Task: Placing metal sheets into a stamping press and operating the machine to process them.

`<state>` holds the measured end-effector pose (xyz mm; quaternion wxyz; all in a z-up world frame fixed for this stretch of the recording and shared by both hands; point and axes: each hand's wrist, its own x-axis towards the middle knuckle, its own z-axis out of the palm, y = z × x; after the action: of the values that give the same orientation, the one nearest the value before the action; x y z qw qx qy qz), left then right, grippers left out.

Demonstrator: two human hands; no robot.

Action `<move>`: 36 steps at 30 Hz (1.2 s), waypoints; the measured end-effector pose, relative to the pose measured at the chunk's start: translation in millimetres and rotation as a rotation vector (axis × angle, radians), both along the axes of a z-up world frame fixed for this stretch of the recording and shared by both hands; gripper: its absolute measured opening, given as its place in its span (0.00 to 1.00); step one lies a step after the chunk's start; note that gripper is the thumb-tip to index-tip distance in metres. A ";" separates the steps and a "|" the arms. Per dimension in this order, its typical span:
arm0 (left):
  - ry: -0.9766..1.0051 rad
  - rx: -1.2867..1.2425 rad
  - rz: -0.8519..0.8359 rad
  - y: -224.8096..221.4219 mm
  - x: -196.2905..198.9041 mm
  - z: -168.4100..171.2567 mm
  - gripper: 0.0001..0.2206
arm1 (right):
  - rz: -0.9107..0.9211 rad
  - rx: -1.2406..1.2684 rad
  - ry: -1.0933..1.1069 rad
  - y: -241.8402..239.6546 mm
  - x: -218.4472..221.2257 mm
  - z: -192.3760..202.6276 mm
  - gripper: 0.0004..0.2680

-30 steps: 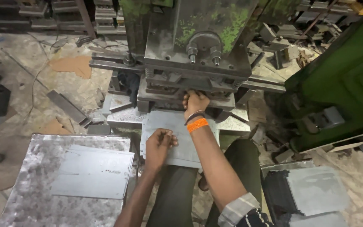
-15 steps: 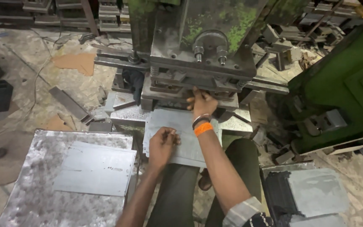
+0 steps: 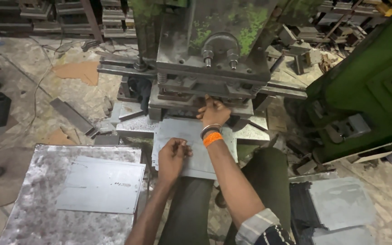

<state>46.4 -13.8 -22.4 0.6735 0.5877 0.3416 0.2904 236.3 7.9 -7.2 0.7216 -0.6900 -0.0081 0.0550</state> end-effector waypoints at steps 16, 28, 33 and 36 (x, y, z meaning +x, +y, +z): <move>0.117 0.069 0.068 -3.5 7.3 -0.5 0.08 | 0.004 0.035 -0.015 -3.8 -3.3 5.8 0.07; 0.105 0.065 0.076 -6.1 8.0 1.8 0.09 | 0.021 0.028 -0.026 -8.0 -6.1 10.2 0.08; 0.058 0.039 0.081 -0.5 10.2 -9.5 0.08 | 0.088 0.018 0.062 5.4 10.2 -2.5 0.06; -0.068 -0.078 0.068 1.3 -0.2 5.2 0.07 | 0.113 0.145 0.254 22.3 27.6 -17.4 0.04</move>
<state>46.2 -12.5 -17.2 0.6967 0.5389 0.3494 0.3196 264.0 30.2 -24.5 0.7605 -0.6220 0.0406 0.1818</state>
